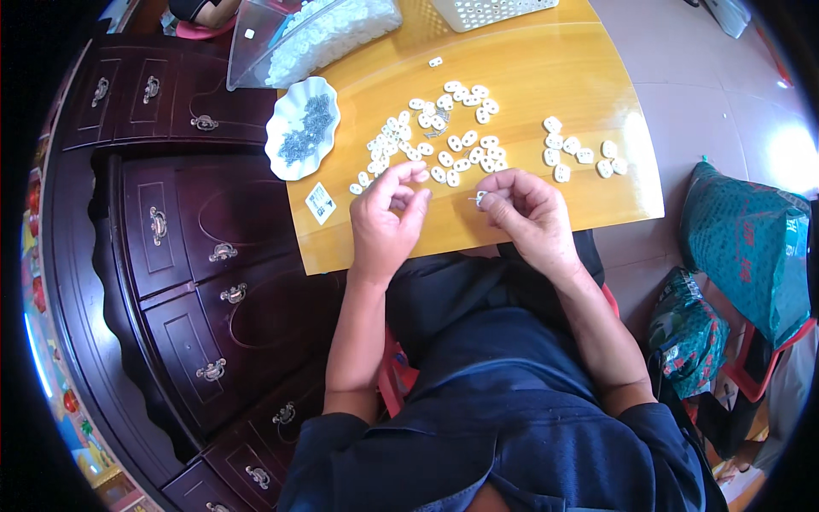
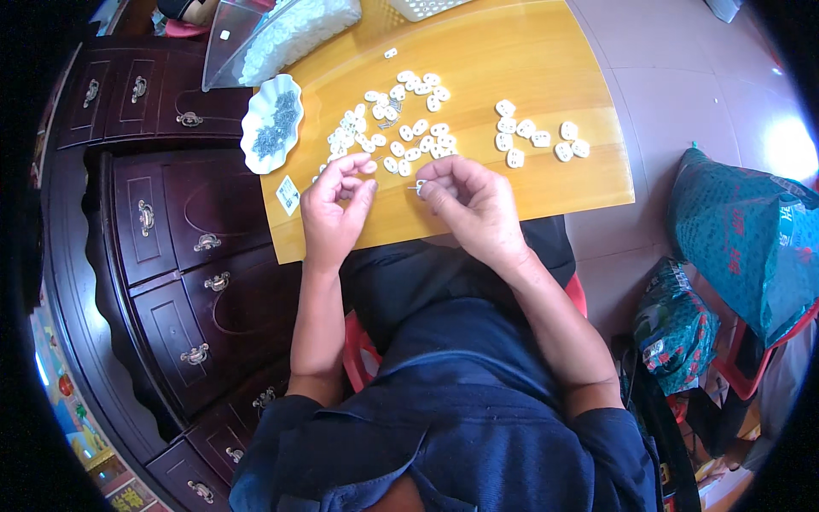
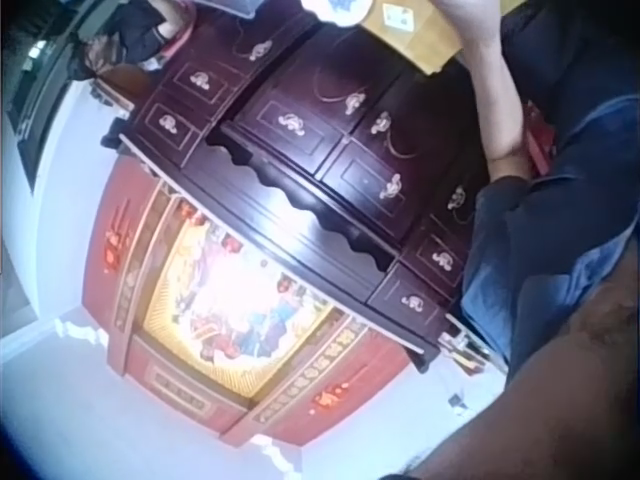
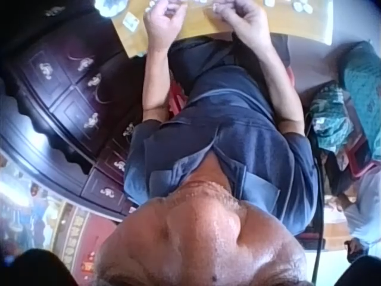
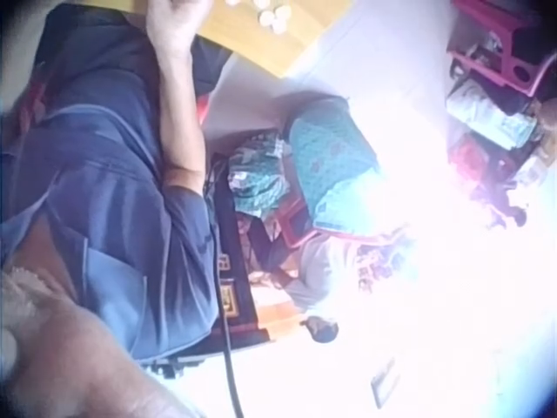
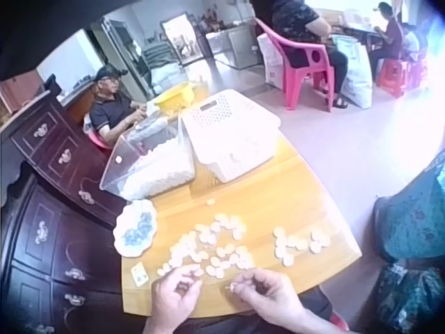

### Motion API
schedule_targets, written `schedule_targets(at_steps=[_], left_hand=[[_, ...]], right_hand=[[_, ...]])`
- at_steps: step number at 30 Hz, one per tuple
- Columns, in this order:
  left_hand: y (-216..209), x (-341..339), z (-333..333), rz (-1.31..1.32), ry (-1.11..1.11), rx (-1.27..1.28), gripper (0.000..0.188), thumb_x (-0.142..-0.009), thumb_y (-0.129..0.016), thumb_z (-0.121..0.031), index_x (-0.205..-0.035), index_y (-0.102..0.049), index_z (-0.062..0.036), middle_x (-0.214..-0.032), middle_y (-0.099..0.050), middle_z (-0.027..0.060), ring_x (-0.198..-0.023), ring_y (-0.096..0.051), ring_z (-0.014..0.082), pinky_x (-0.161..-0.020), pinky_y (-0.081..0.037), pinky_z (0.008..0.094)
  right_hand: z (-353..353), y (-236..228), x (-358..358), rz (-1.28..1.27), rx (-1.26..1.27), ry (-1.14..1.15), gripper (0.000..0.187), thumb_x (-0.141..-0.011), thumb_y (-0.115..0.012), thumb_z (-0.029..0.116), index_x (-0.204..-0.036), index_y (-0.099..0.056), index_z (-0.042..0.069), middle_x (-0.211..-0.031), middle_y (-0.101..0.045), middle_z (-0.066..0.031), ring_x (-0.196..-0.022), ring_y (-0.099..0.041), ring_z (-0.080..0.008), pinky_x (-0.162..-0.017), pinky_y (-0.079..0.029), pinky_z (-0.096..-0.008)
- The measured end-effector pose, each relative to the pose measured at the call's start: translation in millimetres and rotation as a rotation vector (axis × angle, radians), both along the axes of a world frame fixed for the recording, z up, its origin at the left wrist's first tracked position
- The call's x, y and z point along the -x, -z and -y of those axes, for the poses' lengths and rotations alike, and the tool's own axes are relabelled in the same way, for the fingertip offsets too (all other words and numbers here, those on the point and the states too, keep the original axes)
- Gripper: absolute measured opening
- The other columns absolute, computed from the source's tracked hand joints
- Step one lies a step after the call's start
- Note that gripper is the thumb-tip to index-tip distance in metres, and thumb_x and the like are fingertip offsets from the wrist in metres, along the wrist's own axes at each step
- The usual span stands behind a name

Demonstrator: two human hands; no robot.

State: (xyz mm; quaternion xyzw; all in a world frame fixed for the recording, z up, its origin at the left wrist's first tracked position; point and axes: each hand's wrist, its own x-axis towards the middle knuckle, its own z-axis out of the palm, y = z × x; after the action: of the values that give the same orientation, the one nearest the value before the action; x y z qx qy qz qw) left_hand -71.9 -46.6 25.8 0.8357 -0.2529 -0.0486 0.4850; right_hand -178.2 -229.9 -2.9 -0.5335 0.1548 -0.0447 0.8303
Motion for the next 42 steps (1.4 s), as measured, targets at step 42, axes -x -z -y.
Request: schedule_targets(at_steps=[42], left_hand=[[-5.8, -4.5, 5.2, -0.412, 0.255, 0.153, 0.025, -0.096, -0.071, -0.002, -0.12, -0.064, 0.0028, -0.095, -0.067, 0.0, -0.082, -0.061, 0.0039, -0.076, -0.05, 0.0189]], right_hand=[[-3.3, 2.8, 0.1, 0.008, -0.026, 0.016, 0.013, -0.099, -0.068, 0.006, -0.111, -0.068, 0.0, -0.09, -0.066, 0.0043, -0.078, -0.057, -0.0013, -0.072, -0.049, -0.018]])
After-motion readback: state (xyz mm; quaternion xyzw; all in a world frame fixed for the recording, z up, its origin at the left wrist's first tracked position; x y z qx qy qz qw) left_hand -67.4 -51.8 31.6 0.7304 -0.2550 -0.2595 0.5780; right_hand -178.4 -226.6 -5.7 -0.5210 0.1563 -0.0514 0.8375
